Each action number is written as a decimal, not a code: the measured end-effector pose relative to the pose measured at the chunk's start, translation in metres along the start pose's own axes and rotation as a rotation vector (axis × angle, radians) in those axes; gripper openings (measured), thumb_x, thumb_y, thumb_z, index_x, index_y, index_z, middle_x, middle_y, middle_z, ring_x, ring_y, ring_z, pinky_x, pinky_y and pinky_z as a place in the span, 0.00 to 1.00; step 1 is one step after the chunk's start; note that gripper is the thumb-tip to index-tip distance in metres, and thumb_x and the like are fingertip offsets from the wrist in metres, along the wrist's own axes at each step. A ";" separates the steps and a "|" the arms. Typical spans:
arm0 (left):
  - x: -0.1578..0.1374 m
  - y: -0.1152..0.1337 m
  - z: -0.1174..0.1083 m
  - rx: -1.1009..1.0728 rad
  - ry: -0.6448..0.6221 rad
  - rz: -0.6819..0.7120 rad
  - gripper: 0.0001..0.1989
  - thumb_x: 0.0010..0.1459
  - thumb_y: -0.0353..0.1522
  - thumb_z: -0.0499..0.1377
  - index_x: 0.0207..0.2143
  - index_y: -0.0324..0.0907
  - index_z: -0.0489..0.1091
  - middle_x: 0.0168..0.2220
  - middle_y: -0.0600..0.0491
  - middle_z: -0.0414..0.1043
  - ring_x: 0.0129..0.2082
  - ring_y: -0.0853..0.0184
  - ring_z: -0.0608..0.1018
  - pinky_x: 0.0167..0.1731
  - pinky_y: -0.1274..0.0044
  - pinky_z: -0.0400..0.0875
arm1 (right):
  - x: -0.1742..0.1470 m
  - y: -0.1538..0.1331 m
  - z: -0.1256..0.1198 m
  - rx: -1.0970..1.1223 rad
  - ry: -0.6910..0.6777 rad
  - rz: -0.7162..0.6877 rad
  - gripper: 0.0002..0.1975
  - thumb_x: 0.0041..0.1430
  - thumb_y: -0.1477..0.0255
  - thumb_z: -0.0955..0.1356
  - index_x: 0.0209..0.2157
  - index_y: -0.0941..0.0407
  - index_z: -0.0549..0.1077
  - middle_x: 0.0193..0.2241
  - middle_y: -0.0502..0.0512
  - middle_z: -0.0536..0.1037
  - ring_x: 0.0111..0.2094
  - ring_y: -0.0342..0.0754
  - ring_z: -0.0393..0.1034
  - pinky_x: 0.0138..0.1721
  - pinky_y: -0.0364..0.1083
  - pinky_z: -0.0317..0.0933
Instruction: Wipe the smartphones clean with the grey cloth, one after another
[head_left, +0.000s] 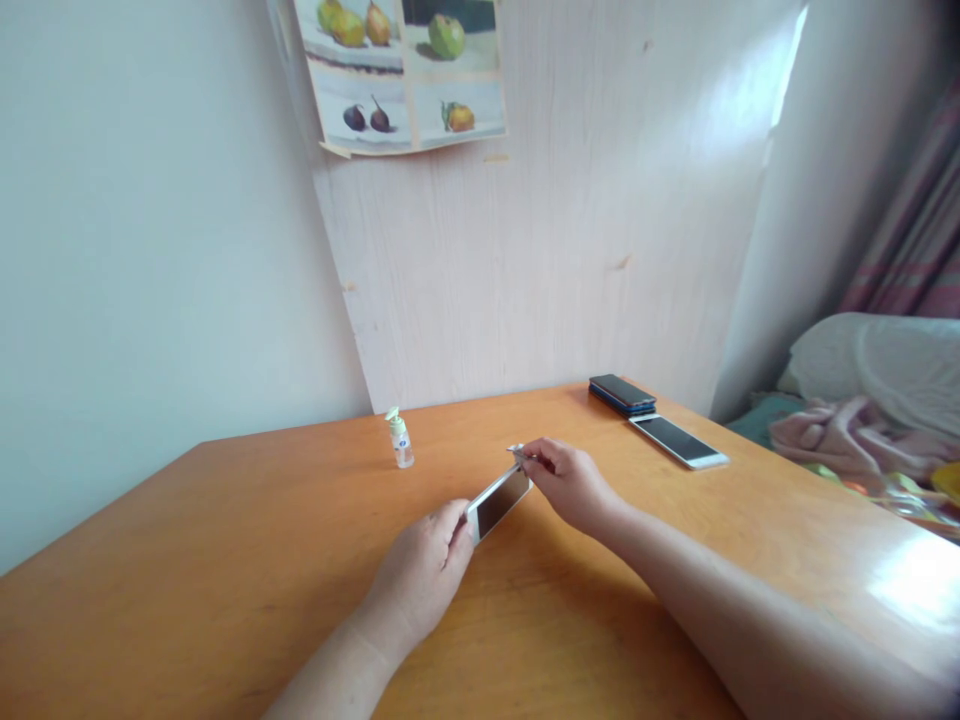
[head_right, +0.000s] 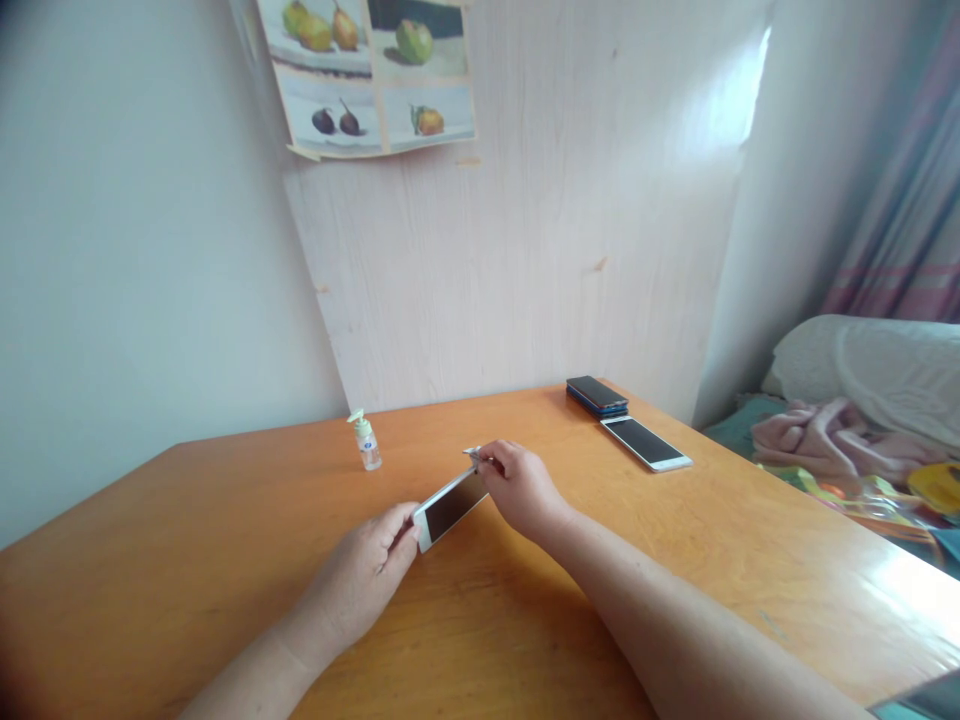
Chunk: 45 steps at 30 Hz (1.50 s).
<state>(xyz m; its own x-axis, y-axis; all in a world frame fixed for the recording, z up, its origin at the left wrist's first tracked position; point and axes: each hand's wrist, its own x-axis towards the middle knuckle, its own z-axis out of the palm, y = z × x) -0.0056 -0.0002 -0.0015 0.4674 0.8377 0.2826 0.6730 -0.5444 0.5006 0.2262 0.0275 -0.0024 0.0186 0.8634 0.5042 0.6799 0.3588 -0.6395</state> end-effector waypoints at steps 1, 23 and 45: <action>0.000 0.001 0.000 -0.005 -0.002 0.000 0.10 0.67 0.35 0.46 0.38 0.46 0.66 0.33 0.53 0.73 0.33 0.65 0.75 0.31 0.78 0.62 | -0.004 -0.007 0.003 0.031 -0.028 -0.036 0.08 0.61 0.70 0.65 0.36 0.53 0.76 0.28 0.50 0.76 0.30 0.45 0.69 0.32 0.43 0.60; -0.002 0.002 0.002 -0.041 -0.002 0.017 0.10 0.67 0.35 0.46 0.36 0.46 0.66 0.33 0.54 0.73 0.32 0.66 0.75 0.31 0.78 0.62 | -0.021 -0.031 0.011 0.298 -0.255 -0.040 0.10 0.63 0.68 0.63 0.38 0.54 0.75 0.29 0.50 0.76 0.31 0.44 0.69 0.34 0.42 0.62; -0.002 0.003 0.001 -0.112 -0.009 0.014 0.11 0.67 0.35 0.47 0.37 0.45 0.67 0.35 0.51 0.75 0.36 0.63 0.77 0.35 0.76 0.67 | -0.034 -0.049 0.014 0.220 -0.345 -0.293 0.20 0.65 0.74 0.59 0.56 0.50 0.70 0.46 0.56 0.79 0.47 0.51 0.73 0.48 0.47 0.65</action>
<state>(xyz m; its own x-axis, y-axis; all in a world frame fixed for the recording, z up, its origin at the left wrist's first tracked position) -0.0043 -0.0033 -0.0016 0.4812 0.8296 0.2831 0.5988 -0.5470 0.5850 0.1822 -0.0148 0.0037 -0.4188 0.7687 0.4834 0.4492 0.6380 -0.6254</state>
